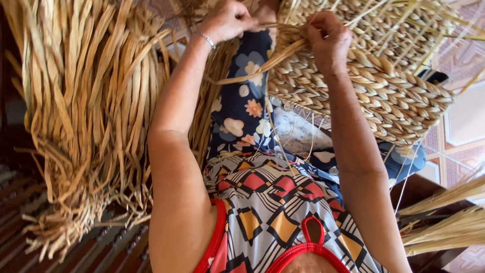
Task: The person weaves dried plant fibers by hand into a rectangular frame, interlacing the stalks through vertical white cords. They incorporate new fibers one at a time, pulling them through the weave and pressing them into place.
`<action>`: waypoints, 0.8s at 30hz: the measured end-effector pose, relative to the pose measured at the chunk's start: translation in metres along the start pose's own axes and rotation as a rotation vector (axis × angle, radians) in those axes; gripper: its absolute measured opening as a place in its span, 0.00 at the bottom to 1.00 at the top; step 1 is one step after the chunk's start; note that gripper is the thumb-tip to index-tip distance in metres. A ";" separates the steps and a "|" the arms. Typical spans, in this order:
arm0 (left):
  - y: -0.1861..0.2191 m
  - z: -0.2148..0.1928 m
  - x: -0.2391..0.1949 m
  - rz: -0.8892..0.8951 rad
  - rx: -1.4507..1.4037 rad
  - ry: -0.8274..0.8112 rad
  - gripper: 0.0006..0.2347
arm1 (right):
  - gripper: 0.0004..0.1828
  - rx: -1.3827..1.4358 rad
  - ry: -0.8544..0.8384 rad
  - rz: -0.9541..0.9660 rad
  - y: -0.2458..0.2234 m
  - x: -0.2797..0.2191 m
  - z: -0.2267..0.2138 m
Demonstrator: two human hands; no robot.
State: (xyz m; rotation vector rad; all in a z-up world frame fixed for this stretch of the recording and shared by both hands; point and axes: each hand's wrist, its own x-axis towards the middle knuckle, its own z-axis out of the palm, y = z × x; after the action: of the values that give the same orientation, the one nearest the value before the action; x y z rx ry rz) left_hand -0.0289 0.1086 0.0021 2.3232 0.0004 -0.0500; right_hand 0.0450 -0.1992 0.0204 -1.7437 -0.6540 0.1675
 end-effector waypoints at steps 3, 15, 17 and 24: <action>-0.049 -0.020 -0.035 -0.315 -0.083 -0.047 0.14 | 0.08 0.039 -0.017 0.041 0.003 -0.004 0.004; -0.129 -0.001 -0.096 -0.723 0.578 -0.021 0.16 | 0.10 -0.099 0.007 -0.069 0.015 -0.002 -0.004; -0.119 -0.003 -0.097 -0.866 0.299 -0.042 0.18 | 0.08 -0.147 -0.006 -0.074 0.016 -0.002 -0.006; -0.075 -0.064 -0.099 -0.739 -0.064 0.069 0.09 | 0.08 -0.081 -0.007 -0.057 0.005 -0.002 -0.007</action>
State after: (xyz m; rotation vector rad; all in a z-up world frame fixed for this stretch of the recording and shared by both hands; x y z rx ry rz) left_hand -0.1270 0.2081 -0.0052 2.1399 0.8766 -0.3327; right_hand 0.0484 -0.2068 0.0173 -1.8009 -0.7232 0.1093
